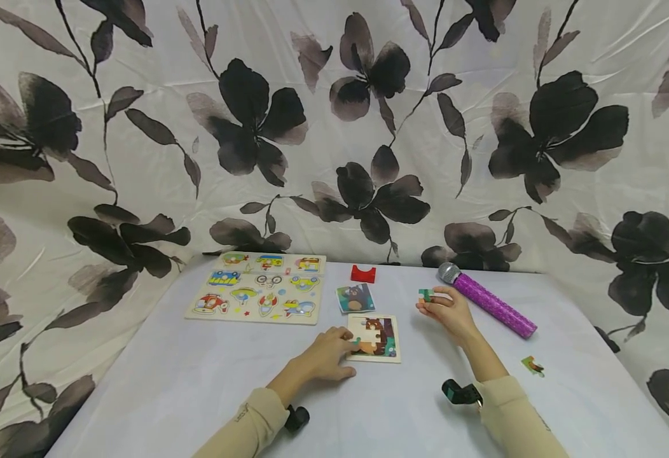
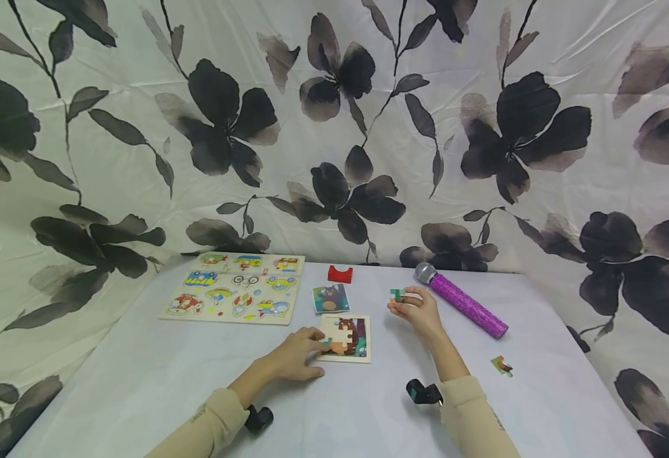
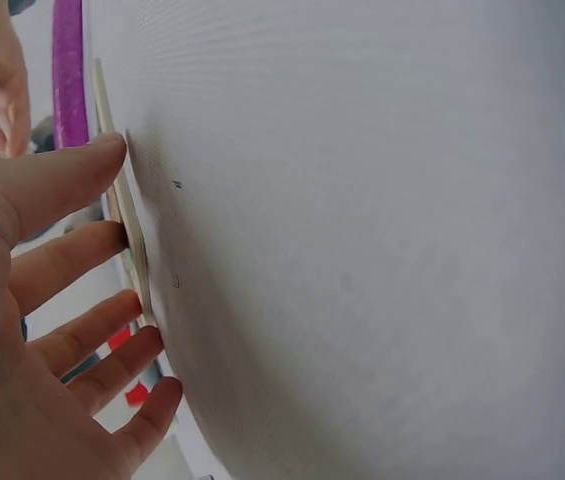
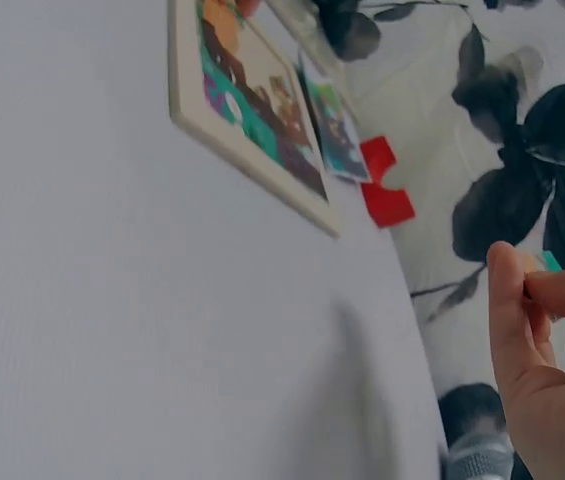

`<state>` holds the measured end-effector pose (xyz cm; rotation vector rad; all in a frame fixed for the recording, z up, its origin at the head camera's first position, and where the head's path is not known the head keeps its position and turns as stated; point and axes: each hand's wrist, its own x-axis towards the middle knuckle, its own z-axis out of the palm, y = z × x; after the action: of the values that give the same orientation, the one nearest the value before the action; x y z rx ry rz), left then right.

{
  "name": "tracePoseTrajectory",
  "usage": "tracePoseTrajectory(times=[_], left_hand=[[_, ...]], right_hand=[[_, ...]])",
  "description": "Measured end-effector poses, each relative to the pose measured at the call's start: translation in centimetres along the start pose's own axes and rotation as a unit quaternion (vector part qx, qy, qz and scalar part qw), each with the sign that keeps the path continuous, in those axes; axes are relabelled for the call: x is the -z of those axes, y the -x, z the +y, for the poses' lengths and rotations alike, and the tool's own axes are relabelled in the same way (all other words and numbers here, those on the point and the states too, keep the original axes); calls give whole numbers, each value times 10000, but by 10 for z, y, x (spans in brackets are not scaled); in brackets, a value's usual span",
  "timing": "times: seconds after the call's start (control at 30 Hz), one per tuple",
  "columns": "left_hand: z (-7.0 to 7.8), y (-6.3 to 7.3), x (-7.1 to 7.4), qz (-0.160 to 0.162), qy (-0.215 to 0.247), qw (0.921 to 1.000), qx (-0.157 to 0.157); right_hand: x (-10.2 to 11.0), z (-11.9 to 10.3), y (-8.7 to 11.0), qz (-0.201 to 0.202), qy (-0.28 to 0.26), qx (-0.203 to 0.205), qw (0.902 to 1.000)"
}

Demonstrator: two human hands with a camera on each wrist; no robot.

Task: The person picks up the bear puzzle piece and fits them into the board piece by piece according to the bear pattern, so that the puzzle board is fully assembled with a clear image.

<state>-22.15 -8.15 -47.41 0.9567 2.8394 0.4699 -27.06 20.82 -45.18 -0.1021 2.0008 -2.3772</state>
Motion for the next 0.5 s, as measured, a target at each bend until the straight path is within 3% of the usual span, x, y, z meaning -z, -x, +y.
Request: tracePoseTrajectory(times=[0.5], left_hand=[[0, 2, 1, 48, -14, 10000, -34]], right_hand=[[-33, 7, -24, 291, -248, 92, 9992]])
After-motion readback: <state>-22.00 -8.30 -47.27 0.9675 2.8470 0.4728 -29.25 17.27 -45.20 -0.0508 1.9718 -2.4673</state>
